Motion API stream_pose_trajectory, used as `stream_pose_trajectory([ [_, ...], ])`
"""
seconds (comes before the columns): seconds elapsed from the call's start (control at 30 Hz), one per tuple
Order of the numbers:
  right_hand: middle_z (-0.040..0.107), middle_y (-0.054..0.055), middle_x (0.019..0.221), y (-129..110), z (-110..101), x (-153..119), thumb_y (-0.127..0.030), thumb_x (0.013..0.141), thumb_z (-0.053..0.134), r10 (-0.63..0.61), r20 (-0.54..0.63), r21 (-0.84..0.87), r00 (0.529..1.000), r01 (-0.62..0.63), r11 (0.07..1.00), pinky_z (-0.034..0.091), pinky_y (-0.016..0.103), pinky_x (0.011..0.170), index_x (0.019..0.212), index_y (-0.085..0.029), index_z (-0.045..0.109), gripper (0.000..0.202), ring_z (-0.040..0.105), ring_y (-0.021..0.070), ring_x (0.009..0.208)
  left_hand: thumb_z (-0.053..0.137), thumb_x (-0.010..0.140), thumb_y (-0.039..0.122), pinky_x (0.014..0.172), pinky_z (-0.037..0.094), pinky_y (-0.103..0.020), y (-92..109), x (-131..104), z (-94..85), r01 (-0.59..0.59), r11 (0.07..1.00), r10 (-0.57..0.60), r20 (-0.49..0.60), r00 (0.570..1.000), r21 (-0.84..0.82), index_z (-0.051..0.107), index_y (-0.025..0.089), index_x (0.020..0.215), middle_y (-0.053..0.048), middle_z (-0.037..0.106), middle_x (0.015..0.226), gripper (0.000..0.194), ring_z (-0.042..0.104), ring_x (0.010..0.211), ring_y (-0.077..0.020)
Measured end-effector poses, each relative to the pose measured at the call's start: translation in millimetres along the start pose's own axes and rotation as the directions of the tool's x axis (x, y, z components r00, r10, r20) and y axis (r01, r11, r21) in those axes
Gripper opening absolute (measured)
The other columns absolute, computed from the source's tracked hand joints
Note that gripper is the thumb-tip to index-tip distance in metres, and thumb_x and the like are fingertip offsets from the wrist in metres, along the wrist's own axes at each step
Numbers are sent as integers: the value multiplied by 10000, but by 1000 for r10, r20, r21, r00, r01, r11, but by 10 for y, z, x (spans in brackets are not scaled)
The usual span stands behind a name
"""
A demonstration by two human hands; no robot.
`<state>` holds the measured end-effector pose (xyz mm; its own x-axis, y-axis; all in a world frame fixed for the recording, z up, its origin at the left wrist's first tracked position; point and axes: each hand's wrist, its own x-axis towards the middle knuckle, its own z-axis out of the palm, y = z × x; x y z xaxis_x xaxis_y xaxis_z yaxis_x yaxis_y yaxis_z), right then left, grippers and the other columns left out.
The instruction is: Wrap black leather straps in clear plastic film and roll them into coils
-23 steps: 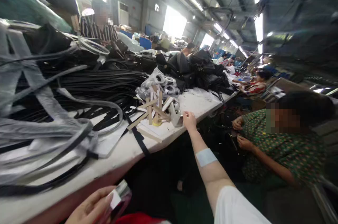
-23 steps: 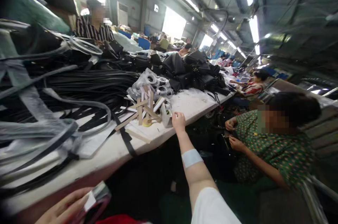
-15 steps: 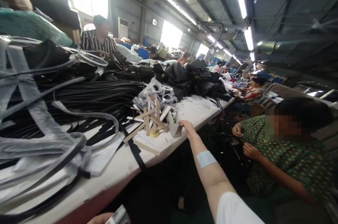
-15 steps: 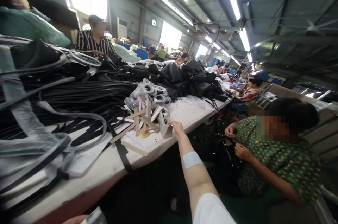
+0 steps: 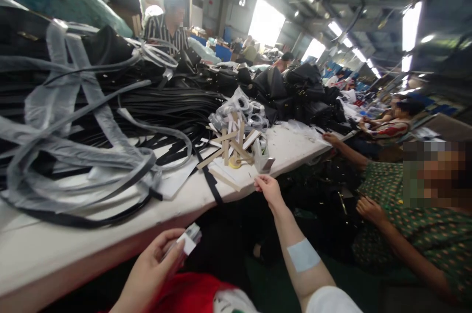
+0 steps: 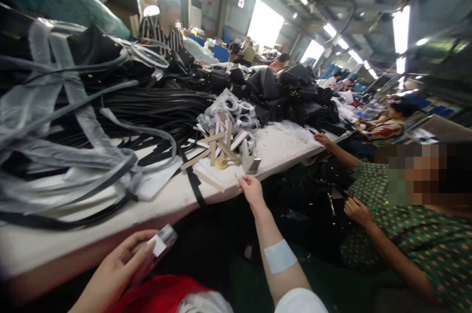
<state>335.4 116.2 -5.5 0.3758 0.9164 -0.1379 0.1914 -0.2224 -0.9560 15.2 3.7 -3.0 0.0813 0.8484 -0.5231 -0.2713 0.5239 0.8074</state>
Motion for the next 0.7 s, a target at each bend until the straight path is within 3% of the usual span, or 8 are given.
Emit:
stream_pose_trajectory([
  [0.07,667,18,608,-98,318,-383,-469,666,745,21,217,47,976,-32,998,473,232,506,746,-147,648,345,568,108,486,832,541,557,572,501,-217,18,-6,24,-52,998,52,-14,999,27,627,160,954,-25,698,731,609,609,624,-137],
  [0.1,664,14,600,-155,471,-588,-460,680,747,23,352,85,936,-57,995,476,227,505,747,-145,650,336,573,106,488,817,565,558,576,496,-217,26,-12,35,-76,996,77,-21,997,43,621,152,965,-29,696,737,603,601,618,-130],
  [0.17,656,4,582,-262,734,-973,-446,702,750,20,580,148,814,-130,980,477,215,499,743,-143,648,322,578,100,490,782,612,560,576,489,-222,45,-36,51,-117,990,120,-39,992,76,612,141,974,-38,694,747,579,597,619,-130],
  [0.23,649,-3,569,-327,924,-1260,-454,707,752,30,705,158,708,-198,967,474,207,487,734,-142,643,332,578,96,485,758,642,550,559,480,-225,70,-74,55,-144,984,150,-54,987,108,607,135,972,-47,692,751,551,600,621,-138],
  [0.33,636,-8,540,-313,1102,-1451,-491,693,758,86,748,97,658,-237,967,453,194,460,712,-140,636,372,563,87,457,745,661,529,525,459,-220,103,-129,31,-180,974,193,-83,978,140,606,134,974,-50,693,747,523,600,612,-143],
  [0.53,610,-12,488,-182,1253,-1425,-582,625,767,225,703,-50,674,-269,962,395,189,406,655,-139,610,471,504,73,377,722,672,555,593,503,-256,62,-144,-30,-200,978,207,-143,968,66,606,141,961,-60,706,790,518,632,671,-167],
  [0.7,697,43,660,-212,1267,-1440,-522,627,792,187,803,24,567,-343,939,473,223,536,780,-115,669,452,617,107,511,743,679,514,563,475,-242,42,-137,-57,-215,967,243,-246,938,138,628,140,965,-37,697,751,485,591,595,-139],
])
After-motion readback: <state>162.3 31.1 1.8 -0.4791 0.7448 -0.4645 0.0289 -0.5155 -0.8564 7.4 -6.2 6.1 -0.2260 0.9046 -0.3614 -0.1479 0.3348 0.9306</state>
